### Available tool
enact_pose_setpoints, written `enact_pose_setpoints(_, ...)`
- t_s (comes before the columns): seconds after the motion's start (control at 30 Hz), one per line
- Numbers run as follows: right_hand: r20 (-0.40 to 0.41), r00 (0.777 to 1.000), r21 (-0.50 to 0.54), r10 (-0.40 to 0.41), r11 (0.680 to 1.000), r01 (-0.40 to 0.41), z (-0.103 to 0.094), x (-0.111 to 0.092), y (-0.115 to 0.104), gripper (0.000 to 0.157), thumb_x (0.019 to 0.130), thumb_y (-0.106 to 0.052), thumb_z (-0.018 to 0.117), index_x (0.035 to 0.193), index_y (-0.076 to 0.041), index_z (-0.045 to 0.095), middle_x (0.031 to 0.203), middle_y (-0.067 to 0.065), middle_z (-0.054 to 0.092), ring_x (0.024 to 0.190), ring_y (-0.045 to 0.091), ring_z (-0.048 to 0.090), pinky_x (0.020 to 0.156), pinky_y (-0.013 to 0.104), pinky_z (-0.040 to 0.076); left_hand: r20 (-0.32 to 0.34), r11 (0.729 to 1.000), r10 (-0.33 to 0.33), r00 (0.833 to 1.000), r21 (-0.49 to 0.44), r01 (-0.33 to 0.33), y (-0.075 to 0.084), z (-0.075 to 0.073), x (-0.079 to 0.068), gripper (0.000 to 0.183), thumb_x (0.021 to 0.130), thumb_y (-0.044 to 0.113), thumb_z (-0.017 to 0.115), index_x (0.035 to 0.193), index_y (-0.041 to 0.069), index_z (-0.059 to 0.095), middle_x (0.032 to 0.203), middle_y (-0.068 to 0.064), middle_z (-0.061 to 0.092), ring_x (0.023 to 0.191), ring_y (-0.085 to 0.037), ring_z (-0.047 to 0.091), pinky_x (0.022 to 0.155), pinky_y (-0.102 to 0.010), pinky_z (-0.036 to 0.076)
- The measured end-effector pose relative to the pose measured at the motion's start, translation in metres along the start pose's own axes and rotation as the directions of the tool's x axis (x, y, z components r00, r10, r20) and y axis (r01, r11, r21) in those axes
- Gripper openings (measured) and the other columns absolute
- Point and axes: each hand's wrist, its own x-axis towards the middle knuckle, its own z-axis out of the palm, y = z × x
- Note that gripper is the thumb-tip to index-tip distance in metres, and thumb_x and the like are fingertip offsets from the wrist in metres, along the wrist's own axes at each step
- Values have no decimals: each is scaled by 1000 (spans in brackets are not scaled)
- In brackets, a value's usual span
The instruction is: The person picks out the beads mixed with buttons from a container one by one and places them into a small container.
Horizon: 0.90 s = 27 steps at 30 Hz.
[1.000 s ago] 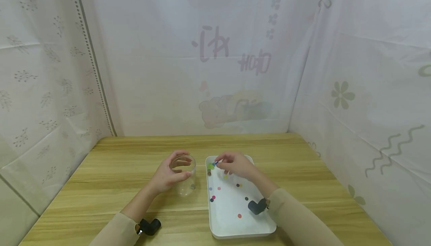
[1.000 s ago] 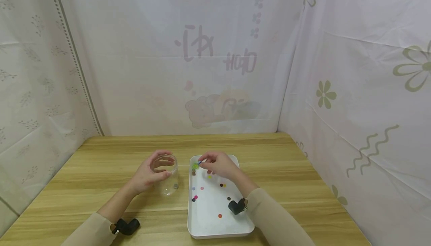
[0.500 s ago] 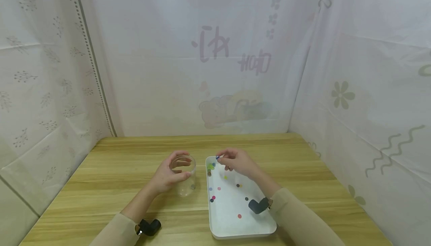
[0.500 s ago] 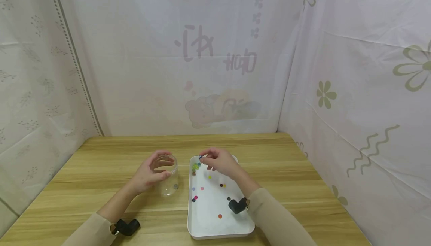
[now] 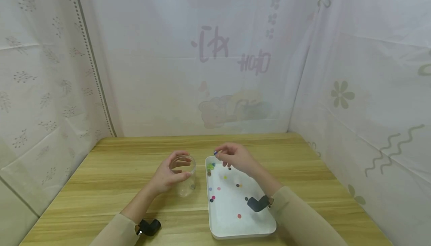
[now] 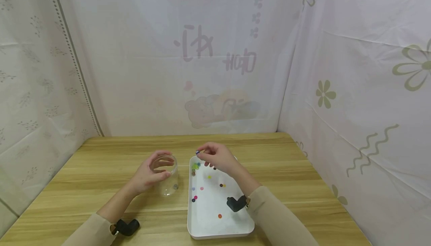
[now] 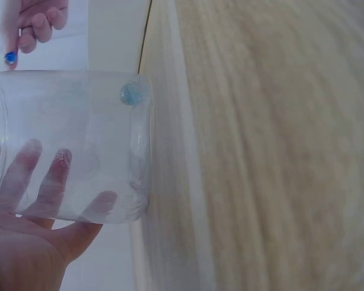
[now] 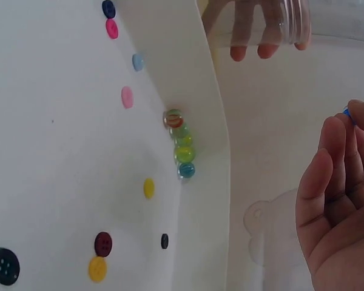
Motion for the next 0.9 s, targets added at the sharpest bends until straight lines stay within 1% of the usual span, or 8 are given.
enact_pose_setpoints(0.07, 0, 1000, -5, -2, 1000, 2, 1, 0, -3, 27, 104, -28, 77, 128, -15, 76, 94, 2, 76, 94, 54, 71, 73, 39, 63, 0, 1000, -3, 1000, 5, 3, 0, 0, 0, 63, 94, 14, 83, 149, 8, 53, 142, -30, 64, 134, -50, 63, 108, -66, 54)
enact_pose_setpoints(0.13, 2, 1000, -6, -10, 1000, 10, 2, 0, -6, 28, 104, -28, 77, 128, -15, 76, 94, 2, 76, 89, 47, 72, 71, 34, 61, 0, 1000, -6, 1000, 9, 6, 0, 0, 0, 63, 94, 15, 83, 149, 9, 53, 142, -29, 65, 134, -51, 63, 108, -64, 54)
enact_pose_setpoints(0.27, 7, 1000, 2, -22, 1000, 22, 2, -1, -13, 28, 103, -28, 78, 128, -15, 77, 93, 1, 76, 80, 26, 72, 68, 29, 59, -1, 1000, -6, 1000, 12, 6, 0, -1, 0, 62, 95, 15, 82, 149, 8, 53, 142, -28, 65, 134, -51, 63, 108, -62, 55)
enact_pose_setpoints(0.37, 13, 999, 17, -32, 999, 32, 3, -2, -18, 28, 103, -26, 78, 127, -14, 77, 91, 1, 75, 76, 19, 70, 68, 29, 58, -2, 1000, -3, 1000, 11, 3, 0, -1, 0, 62, 95, 14, 82, 149, 8, 53, 142, -30, 65, 134, -51, 63, 107, -60, 55)
enact_pose_setpoints(0.53, 22, 999, 30, -48, 998, 48, 5, -3, -26, 32, 103, -25, 78, 130, -8, 75, 90, 0, 74, 76, 19, 69, 68, 28, 58, -1, 1000, -4, 1000, 2, 4, 0, 0, 0, 62, 95, 15, 83, 149, 8, 53, 143, -32, 63, 134, -51, 63, 108, -61, 54)
enact_pose_setpoints(0.77, 22, 998, 19, -59, 998, 59, 8, -5, -34, 27, 104, -25, 77, 128, -11, 76, 90, -1, 74, 77, 19, 68, 65, 28, 56, 6, 1000, 8, 1000, -8, -8, -1, 0, 0, 62, 96, 15, 82, 150, 8, 52, 144, -32, 62, 135, -54, 62, 110, -69, 52)
enact_pose_setpoints(0.9, 22, 997, 22, -70, 997, 70, 10, -3, -34, 28, 105, -25, 76, 128, -10, 76, 91, -1, 74, 77, 19, 68, 63, 26, 54, 9, 1000, 11, 1000, -15, -11, -1, 0, 0, 62, 95, 14, 82, 150, 7, 52, 144, -33, 62, 135, -55, 61, 109, -68, 54)
